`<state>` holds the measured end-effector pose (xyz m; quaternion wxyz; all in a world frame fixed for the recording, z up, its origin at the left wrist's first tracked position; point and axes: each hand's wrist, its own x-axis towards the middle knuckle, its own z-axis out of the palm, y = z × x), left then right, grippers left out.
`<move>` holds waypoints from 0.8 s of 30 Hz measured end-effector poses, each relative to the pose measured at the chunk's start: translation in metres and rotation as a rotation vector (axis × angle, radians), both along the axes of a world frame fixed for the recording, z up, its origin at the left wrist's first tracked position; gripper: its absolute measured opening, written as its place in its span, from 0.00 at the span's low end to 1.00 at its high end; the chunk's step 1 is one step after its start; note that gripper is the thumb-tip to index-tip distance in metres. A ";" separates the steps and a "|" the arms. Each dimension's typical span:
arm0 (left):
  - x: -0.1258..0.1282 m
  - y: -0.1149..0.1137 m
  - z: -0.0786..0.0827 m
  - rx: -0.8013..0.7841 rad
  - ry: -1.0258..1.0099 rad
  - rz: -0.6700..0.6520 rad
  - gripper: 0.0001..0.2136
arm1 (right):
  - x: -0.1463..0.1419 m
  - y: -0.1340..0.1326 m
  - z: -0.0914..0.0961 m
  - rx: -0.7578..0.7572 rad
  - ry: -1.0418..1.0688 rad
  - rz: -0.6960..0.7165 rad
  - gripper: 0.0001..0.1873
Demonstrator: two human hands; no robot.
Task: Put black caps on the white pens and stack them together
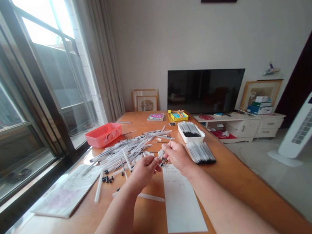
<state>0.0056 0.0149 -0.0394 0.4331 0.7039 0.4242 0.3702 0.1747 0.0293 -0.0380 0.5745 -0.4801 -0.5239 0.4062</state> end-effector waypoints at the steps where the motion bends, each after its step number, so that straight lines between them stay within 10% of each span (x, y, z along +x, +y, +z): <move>1: 0.001 0.001 -0.002 0.022 -0.007 0.010 0.19 | -0.001 0.001 -0.002 -0.001 0.001 0.000 0.20; 9: 0.010 0.000 -0.011 0.199 -0.051 0.200 0.15 | -0.006 0.001 -0.005 -0.081 0.112 -0.013 0.22; 17: 0.010 -0.007 -0.004 -0.057 -0.100 0.011 0.21 | -0.004 -0.001 -0.001 -0.072 0.153 0.021 0.22; 24: 0.011 -0.006 -0.005 0.178 0.049 0.242 0.15 | -0.009 0.000 -0.007 -0.104 0.180 0.025 0.22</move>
